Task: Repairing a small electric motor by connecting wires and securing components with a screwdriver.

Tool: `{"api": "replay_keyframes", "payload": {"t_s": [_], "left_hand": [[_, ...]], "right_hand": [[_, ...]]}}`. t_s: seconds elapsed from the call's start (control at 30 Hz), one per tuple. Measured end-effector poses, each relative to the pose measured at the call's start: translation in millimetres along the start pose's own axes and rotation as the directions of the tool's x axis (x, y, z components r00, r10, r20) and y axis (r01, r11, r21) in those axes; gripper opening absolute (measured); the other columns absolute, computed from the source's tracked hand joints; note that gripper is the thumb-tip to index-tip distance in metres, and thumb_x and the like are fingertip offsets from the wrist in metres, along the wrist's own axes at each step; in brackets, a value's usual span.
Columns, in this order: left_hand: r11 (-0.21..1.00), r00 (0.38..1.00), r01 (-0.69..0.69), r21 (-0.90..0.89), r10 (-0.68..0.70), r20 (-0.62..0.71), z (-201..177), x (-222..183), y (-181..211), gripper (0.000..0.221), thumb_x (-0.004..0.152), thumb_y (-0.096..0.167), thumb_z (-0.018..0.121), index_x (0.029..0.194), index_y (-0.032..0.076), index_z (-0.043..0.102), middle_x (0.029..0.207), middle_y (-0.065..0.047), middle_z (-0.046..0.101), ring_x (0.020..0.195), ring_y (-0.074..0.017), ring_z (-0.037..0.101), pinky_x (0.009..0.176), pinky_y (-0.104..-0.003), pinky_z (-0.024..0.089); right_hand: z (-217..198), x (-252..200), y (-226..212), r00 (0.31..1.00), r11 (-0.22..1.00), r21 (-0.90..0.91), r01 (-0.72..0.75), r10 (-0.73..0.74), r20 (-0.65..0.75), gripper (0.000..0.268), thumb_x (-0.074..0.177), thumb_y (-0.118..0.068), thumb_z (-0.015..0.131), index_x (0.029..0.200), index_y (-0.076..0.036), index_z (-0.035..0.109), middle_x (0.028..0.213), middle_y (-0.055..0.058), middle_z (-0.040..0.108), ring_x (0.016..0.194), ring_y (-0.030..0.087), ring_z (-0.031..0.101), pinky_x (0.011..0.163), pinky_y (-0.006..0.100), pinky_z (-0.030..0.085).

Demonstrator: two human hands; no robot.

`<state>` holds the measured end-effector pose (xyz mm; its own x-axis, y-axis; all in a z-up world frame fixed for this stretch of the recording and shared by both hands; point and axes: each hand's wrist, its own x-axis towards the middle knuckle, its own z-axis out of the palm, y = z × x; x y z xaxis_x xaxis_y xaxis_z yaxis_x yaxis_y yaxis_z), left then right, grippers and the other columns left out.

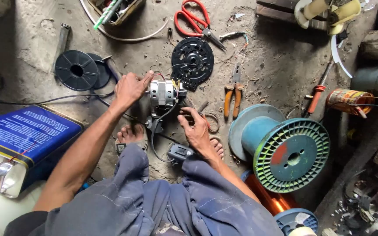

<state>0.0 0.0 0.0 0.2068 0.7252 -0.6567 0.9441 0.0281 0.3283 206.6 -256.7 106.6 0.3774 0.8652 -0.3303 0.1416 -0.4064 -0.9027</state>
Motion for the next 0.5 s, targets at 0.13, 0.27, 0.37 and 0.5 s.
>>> {"api": "replay_keyframes", "payload": {"t_s": [0.13,0.27,0.37,0.5], "left_hand": [[0.965,0.917,-0.238,0.106,0.260,-0.303,-7,-43,9,0.044,0.113,0.069,0.076,0.122,0.028,0.087,0.107,-0.003,0.078,0.109,-0.0355,0.078,0.089,-0.059,0.066],[0.730,0.680,-0.683,-0.019,0.626,-0.382,-24,-107,44,0.063,0.109,0.030,0.083,0.164,0.008,0.065,0.149,-0.029,0.066,0.135,-0.0502,0.067,0.114,-0.065,0.055],[0.678,0.675,-0.723,-0.129,0.655,-0.340,-14,-106,34,0.072,0.108,0.031,0.083,0.172,0.009,0.059,0.158,-0.028,0.065,0.142,-0.0514,0.066,0.119,-0.067,0.053],[0.602,0.645,-0.760,-0.247,0.648,-0.405,-5,-95,22,0.083,0.099,0.023,0.096,0.172,0.008,0.059,0.162,-0.025,0.066,0.151,-0.0499,0.063,0.126,-0.063,0.051]], "right_hand": [[21,8,6,0.993,0.997,0.006,0.078,-0.077,-0.094,0.037,0.104,-0.027,0.091,0.136,-0.012,0.080,0.119,0.015,0.087,0.112,0.034,0.085,0.098,0.049,0.069],[30,8,8,0.999,0.999,0.053,0.009,-0.007,-0.036,0.036,0.104,-0.031,0.091,0.136,-0.014,0.085,0.119,0.016,0.088,0.113,0.034,0.085,0.100,0.050,0.068],[40,18,14,0.992,0.992,0.073,-0.101,0.106,-0.066,0.041,0.097,-0.036,0.097,0.129,-0.013,0.084,0.111,0.014,0.088,0.105,0.032,0.085,0.097,0.048,0.068],[53,30,37,0.981,0.990,0.053,-0.132,0.138,-0.137,0.030,0.087,-0.029,0.102,0.103,-0.014,0.082,0.089,0.010,0.086,0.085,0.031,0.085,0.079,0.043,0.067]]}}
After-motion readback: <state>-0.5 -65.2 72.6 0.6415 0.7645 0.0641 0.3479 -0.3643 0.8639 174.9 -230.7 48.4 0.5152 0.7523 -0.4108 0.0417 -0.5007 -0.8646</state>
